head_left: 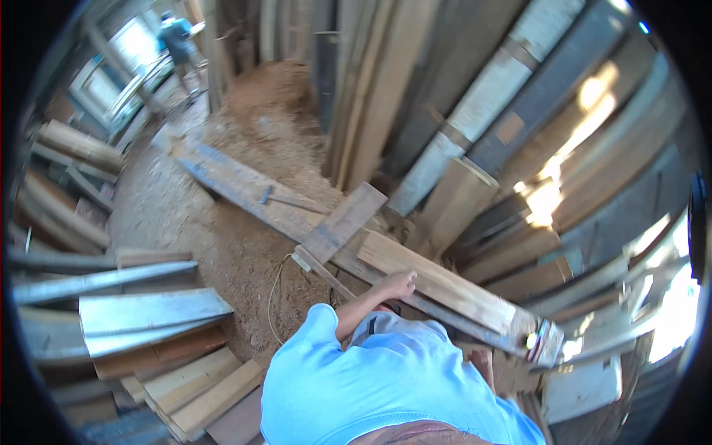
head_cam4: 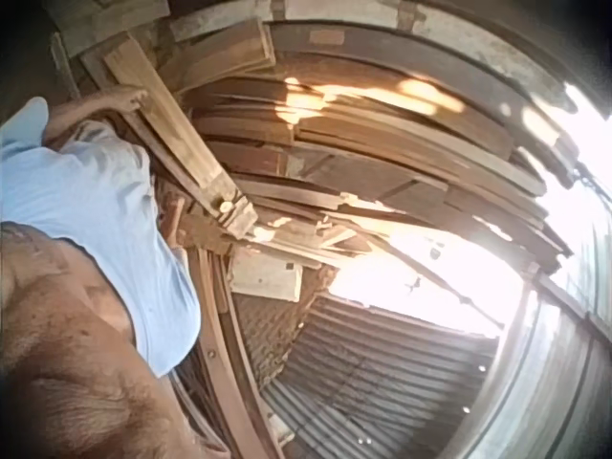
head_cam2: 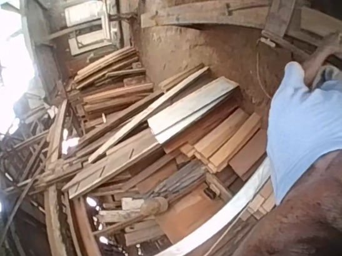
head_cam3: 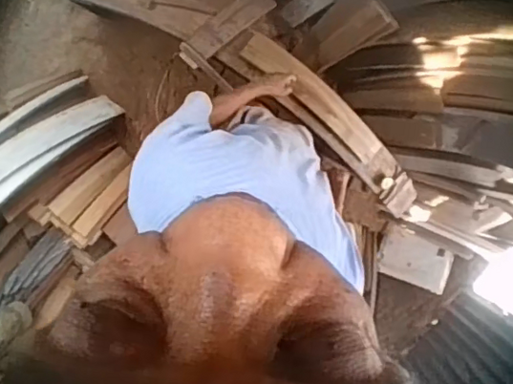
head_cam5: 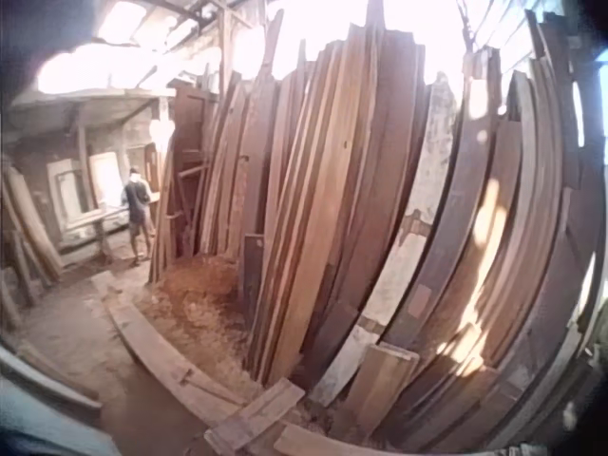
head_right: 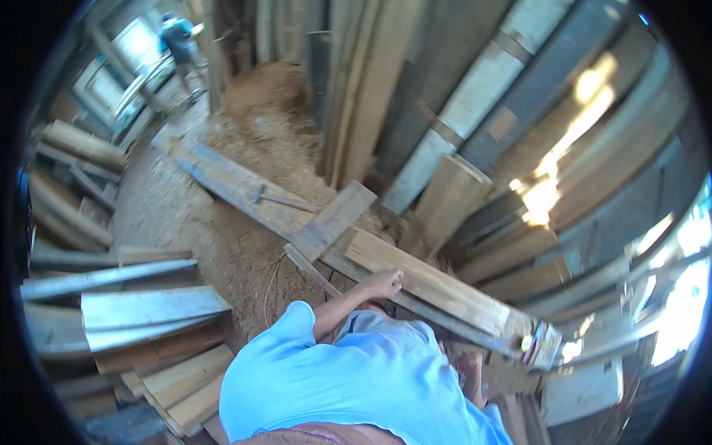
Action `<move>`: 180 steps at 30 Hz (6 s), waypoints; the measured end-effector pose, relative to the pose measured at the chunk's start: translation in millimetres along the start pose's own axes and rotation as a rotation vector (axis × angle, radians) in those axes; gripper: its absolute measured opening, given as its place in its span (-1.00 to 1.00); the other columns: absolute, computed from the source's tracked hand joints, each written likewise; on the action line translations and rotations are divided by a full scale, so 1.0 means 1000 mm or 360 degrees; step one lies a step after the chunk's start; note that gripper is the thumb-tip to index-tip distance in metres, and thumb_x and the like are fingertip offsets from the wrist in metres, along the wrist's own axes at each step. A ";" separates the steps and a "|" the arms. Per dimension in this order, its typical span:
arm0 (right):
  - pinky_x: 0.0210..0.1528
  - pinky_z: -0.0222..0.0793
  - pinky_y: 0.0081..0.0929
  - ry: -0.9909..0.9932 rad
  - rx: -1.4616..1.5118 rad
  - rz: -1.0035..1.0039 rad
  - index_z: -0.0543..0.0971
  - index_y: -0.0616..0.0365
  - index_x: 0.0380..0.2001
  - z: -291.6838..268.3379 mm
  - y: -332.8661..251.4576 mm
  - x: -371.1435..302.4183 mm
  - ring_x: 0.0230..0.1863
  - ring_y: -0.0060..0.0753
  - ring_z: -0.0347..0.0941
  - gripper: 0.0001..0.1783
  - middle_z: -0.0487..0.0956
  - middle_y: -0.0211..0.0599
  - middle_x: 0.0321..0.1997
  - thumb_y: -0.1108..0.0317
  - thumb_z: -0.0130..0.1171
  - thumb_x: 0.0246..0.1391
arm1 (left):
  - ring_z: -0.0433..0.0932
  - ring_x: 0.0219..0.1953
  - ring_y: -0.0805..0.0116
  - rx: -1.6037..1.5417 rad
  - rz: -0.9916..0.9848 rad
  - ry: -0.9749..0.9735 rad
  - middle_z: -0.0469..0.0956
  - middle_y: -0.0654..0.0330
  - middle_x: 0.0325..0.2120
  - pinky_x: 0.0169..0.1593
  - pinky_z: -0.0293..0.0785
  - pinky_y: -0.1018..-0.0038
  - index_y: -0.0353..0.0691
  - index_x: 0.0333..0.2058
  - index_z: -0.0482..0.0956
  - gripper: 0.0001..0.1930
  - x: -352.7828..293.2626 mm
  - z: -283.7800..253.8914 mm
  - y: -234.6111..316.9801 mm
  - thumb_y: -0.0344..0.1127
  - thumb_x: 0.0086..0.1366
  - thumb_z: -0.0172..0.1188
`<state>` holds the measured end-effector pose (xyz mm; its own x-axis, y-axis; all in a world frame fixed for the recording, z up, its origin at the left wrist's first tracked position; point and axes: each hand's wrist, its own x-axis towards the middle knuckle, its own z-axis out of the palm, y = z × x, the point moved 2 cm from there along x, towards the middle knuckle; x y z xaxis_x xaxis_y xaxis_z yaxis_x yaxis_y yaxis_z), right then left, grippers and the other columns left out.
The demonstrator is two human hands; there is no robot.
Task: The person measures, marks, and cuts a wooden plank using a tape measure, a chisel, and a circular saw on a workbench in a wood shop.
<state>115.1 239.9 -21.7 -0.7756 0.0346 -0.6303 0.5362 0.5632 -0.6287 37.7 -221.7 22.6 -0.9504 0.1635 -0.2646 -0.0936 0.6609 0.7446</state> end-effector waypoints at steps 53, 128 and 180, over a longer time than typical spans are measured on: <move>-0.18 0.63 -0.27 -0.0194 0.1396 -0.0503 0.45 -0.12 0.12 -0.104 -0.169 -0.040 -0.16 -0.42 0.55 -0.62 0.49 -0.37 -0.10 0.32 0.22 0.26 | -0.08 0.57 0.12 -0.0500 0.1063 -0.0223 -0.05 0.01 0.51 0.57 -0.08 0.20 -0.30 0.53 -0.34 0.53 0.060 -0.079 0.300 -0.23 -0.25 0.68; -0.35 0.54 -0.34 -0.0151 0.0971 0.0414 0.58 -0.01 0.07 -0.119 0.057 -0.019 -0.36 -0.42 0.53 -0.69 0.60 -0.42 -0.21 0.13 0.16 0.38 | 0.44 0.21 0.03 -0.2946 -0.1093 0.0324 0.46 0.12 0.18 0.35 0.34 -0.09 0.00 0.24 0.42 -0.44 -0.025 0.186 0.022 -0.12 0.34 0.40; 0.30 0.36 -0.08 -0.0075 -0.0595 -0.0580 0.63 0.11 0.11 -0.033 -0.118 0.048 0.20 0.19 0.44 -0.43 0.55 0.09 0.11 0.37 0.41 -0.05 | 0.75 -0.17 0.25 0.0095 -0.1132 0.0888 0.76 0.08 -0.21 -0.04 0.63 0.30 -0.21 -0.13 0.72 -0.74 0.046 -0.063 -0.130 -0.19 0.29 0.42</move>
<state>3.5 202.1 36.9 -0.8692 -0.2511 -0.4260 0.0717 0.7884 -0.6110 -12.3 -346.5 -47.7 -0.6811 -0.6666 -0.3028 -0.7129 0.5097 0.4816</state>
